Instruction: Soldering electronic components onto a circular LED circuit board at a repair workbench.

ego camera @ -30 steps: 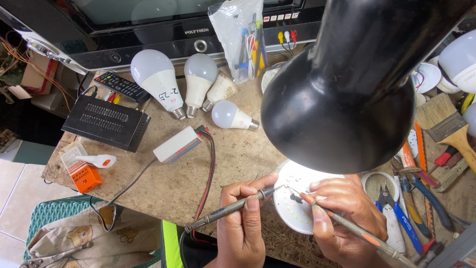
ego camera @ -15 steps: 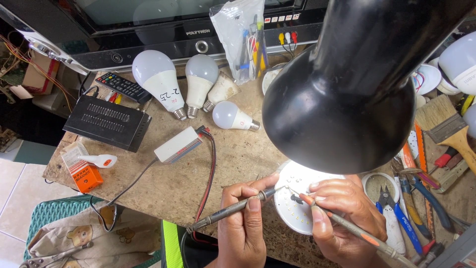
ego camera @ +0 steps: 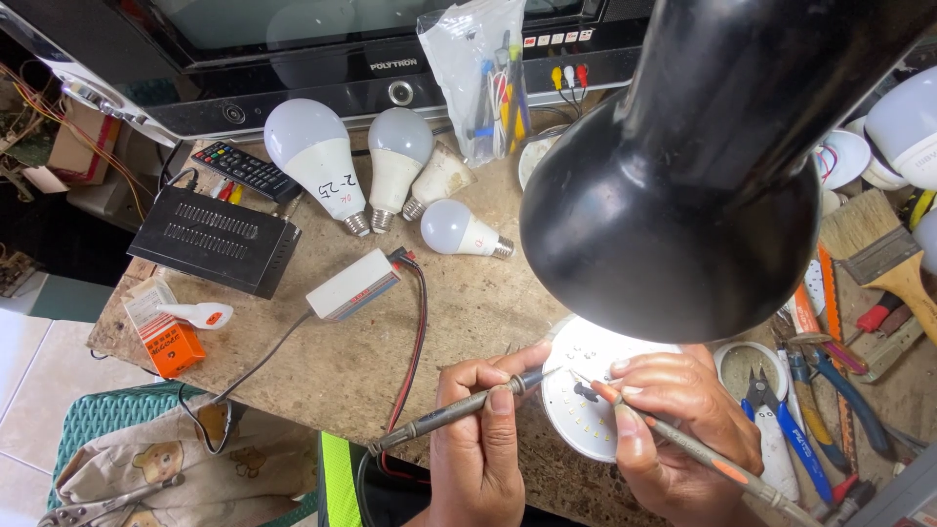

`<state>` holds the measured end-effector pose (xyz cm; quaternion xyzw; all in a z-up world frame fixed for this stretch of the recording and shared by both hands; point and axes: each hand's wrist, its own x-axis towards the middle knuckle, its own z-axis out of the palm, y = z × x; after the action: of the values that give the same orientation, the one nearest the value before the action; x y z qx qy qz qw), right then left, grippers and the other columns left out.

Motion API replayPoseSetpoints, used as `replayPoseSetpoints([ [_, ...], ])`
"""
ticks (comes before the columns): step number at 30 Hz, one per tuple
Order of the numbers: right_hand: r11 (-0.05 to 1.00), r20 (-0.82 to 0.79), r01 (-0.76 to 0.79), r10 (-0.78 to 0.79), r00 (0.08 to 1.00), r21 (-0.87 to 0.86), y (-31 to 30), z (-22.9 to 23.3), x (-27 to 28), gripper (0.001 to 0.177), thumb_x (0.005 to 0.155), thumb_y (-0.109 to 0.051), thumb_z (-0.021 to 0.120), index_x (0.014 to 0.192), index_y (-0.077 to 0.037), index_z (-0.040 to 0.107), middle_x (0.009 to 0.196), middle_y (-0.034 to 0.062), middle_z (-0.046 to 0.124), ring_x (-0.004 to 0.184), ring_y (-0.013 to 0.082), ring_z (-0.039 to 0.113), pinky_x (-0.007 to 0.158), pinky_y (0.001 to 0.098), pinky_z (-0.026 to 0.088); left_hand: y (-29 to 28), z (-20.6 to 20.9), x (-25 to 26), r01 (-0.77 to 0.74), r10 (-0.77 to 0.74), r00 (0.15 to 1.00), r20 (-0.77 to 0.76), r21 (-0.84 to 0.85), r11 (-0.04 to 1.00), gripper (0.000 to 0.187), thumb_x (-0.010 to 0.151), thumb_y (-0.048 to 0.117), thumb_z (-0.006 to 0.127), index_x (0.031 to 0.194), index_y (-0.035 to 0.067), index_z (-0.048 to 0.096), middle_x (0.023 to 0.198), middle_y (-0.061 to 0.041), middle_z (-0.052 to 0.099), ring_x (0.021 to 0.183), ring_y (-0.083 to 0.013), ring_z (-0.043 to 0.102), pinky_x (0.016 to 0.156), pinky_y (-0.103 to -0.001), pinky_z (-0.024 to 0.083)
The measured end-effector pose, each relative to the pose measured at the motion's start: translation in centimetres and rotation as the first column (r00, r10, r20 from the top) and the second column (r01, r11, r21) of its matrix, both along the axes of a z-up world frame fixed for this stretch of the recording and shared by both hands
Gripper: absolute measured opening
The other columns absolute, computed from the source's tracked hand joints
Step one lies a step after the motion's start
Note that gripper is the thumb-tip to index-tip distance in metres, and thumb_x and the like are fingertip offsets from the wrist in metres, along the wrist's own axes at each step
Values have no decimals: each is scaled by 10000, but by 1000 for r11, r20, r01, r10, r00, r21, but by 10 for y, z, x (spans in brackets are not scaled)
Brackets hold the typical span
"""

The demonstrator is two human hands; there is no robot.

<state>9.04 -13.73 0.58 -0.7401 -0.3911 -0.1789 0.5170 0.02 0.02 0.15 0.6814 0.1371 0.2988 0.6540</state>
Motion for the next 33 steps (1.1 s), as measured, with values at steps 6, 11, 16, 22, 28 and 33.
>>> replayPoseSetpoints([
  [6, 1000, -1, -9, 9, 1000, -13, -1, 0, 0, 80, 878, -114, 588, 920, -48, 608, 857, 104, 760, 821, 266, 770, 876, 413, 588, -1, -2, 0, -2, 2, 1000, 13, -17, 1000, 171, 1074, 222, 371, 1016, 70, 422, 1151, -243, 780, 1089, -265, 749, 894, -310, 609],
  [11, 1000, -15, -9, 8, 1000, -14, -1, 0, -1, 82, 878, -115, 592, 922, -49, 611, 864, 105, 760, 829, 264, 772, 889, 416, 584, -2, -3, -1, 9, -7, 1000, 23, -60, 998, 160, 1073, 217, 376, 1017, 72, 416, 1161, -262, 774, 1118, -279, 740, 919, -322, 610],
  [16, 993, -29, 7, -3, 1000, 116, 1, -8, 0, 78, 889, -94, 554, 927, -30, 577, 814, 133, 695, 777, 288, 730, 805, 388, 607, -2, -3, 1, 11, -6, 999, 43, -97, 995, 182, 1074, 220, 375, 1035, 54, 439, 1150, -289, 760, 1118, -308, 753, 909, -343, 644],
  [22, 991, -45, -8, 14, 999, 133, -4, -15, 0, 86, 915, -128, 541, 948, -54, 569, 847, 104, 680, 792, 264, 716, 851, 412, 618, -1, -4, -1, -2, 3, 1000, 15, -76, 997, 155, 1068, 210, 381, 1023, 70, 429, 1158, -261, 774, 1094, -273, 742, 882, -322, 647],
  [28, 989, -120, 6, 12, 993, 145, -10, -17, 0, 61, 920, -122, 550, 931, -80, 593, 831, 62, 690, 801, 256, 705, 855, 408, 614, -3, 2, -3, -40, 42, 994, -96, 20, 999, 163, 1055, 250, 394, 989, 118, 463, 1152, -180, 822, 1034, -193, 758, 795, -256, 561],
  [33, 993, -131, -12, 28, 991, 121, -11, -7, 1, 76, 925, -131, 543, 913, -74, 591, 809, 69, 706, 785, 261, 703, 810, 392, 623, -6, 4, -2, -19, 21, 998, -62, 34, 999, 164, 1063, 231, 390, 998, 96, 457, 1192, -214, 790, 1193, -287, 724, 1009, -358, 539],
])
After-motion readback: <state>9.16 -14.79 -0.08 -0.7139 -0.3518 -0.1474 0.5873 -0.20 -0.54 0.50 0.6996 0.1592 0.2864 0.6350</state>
